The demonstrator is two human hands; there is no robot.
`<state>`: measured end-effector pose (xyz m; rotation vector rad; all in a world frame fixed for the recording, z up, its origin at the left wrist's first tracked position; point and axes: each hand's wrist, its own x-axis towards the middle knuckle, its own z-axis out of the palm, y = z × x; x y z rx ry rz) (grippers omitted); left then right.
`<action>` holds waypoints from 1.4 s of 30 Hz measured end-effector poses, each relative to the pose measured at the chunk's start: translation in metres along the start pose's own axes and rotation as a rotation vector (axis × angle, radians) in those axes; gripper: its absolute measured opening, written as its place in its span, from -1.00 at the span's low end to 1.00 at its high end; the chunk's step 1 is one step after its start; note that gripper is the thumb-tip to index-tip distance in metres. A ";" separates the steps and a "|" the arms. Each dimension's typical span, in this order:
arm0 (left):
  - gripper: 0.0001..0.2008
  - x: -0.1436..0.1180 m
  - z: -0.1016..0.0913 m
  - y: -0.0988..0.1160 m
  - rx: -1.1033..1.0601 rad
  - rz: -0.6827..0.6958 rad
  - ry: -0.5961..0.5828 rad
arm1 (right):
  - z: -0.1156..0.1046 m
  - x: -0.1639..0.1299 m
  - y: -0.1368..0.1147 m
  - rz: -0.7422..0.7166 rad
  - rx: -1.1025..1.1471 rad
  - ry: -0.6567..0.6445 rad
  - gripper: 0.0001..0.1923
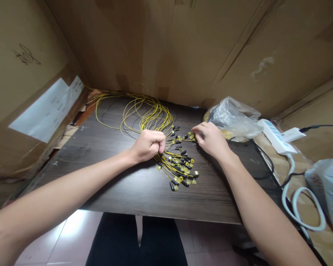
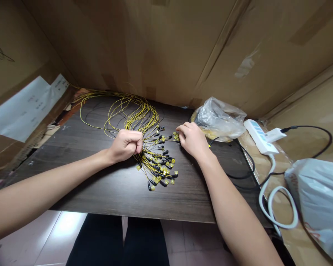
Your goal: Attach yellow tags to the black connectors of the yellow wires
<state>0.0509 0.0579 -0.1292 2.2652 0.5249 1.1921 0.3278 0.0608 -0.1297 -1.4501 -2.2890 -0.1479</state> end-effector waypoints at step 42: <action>-0.62 0.001 0.000 -0.001 0.250 0.036 0.058 | 0.009 0.001 -0.033 -0.091 0.262 0.064 -0.80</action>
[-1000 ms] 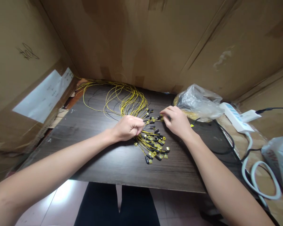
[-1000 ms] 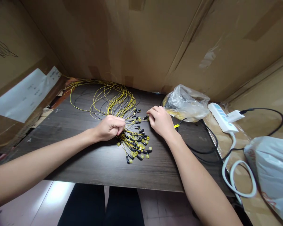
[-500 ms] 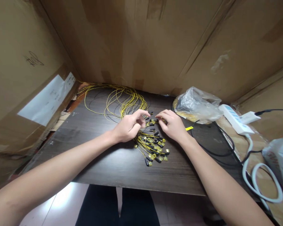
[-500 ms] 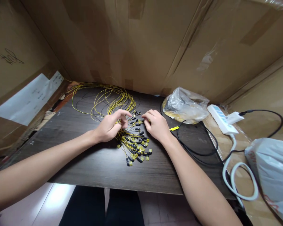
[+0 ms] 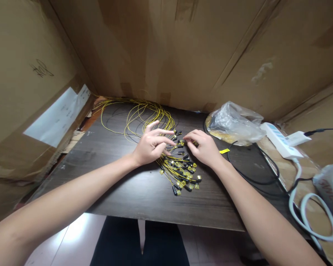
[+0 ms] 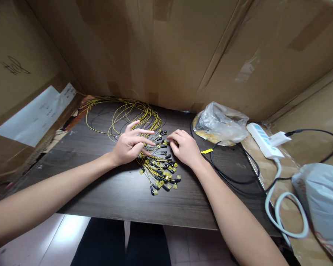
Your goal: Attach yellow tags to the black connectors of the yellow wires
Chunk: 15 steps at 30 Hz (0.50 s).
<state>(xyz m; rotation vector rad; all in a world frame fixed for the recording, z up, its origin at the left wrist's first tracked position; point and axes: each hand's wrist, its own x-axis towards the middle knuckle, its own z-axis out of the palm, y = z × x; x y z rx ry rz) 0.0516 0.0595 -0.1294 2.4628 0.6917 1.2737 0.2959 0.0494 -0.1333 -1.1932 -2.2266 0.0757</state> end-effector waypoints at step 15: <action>-0.81 0.000 0.002 0.004 -0.097 -0.178 -0.066 | 0.002 0.004 -0.023 0.384 0.737 0.053 -0.75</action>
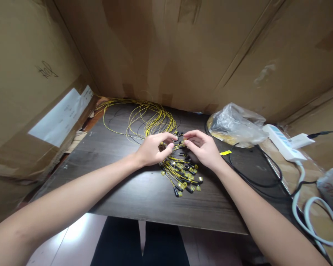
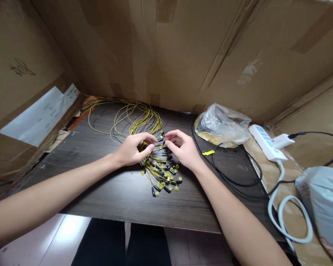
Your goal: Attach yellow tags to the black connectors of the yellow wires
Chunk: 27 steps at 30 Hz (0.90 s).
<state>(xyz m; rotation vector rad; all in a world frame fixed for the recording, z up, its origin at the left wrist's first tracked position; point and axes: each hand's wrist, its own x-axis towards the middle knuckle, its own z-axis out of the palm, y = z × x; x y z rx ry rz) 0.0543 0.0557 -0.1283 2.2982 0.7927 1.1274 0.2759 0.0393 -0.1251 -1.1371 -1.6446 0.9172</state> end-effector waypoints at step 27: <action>-0.87 -0.003 0.002 -0.001 0.029 0.011 -0.077 | -0.028 0.001 -0.023 0.213 -0.072 -0.391 -0.69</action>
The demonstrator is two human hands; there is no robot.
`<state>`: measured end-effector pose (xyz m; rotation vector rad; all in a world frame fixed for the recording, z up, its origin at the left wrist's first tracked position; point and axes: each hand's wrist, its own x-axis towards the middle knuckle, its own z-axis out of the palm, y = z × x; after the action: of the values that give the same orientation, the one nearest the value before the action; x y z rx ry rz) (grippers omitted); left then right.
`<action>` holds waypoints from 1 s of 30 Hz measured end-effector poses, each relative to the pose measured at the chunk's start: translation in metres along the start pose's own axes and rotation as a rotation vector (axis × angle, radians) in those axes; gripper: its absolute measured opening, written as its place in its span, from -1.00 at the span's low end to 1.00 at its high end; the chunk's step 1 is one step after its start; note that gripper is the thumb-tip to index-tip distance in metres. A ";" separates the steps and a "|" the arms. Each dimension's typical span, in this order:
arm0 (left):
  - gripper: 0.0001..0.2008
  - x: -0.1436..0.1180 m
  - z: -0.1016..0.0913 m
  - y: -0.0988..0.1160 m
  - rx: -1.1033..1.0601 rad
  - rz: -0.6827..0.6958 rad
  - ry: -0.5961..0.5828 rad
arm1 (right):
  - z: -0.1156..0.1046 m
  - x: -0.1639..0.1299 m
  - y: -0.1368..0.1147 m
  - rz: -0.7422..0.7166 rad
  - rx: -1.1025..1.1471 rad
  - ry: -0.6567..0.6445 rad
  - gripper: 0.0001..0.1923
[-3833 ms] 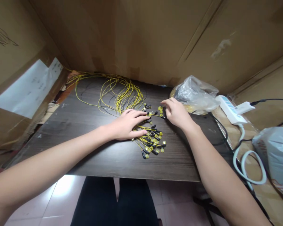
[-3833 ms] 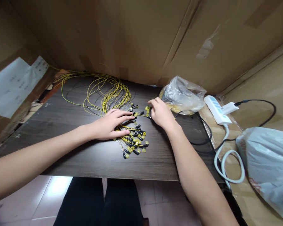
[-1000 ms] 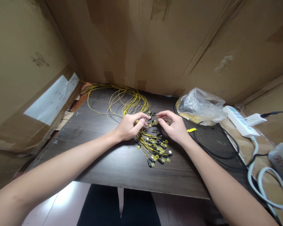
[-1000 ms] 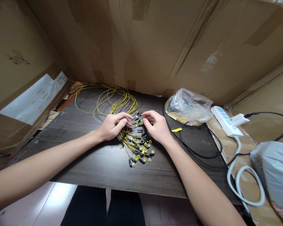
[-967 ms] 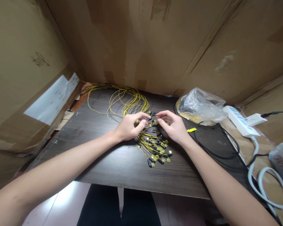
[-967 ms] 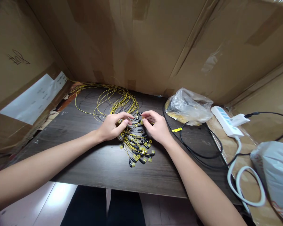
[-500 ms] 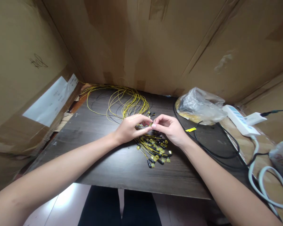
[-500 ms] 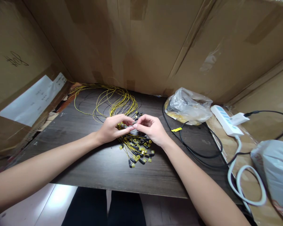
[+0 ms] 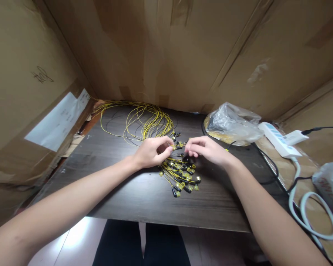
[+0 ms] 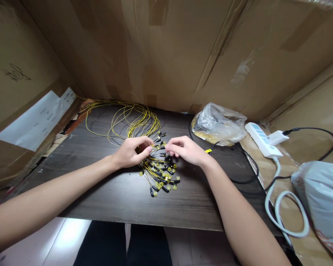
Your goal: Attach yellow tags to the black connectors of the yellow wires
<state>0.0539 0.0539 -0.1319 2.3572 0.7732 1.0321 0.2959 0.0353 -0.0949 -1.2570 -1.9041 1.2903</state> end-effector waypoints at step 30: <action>-0.81 0.001 0.002 0.013 0.073 0.164 -0.254 | 0.010 0.000 0.007 -0.015 -0.114 0.047 -0.83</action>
<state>0.0598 0.0441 -0.1247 2.5850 0.5384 0.7557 0.2911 0.0322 -0.1057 -1.3144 -1.9738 1.1490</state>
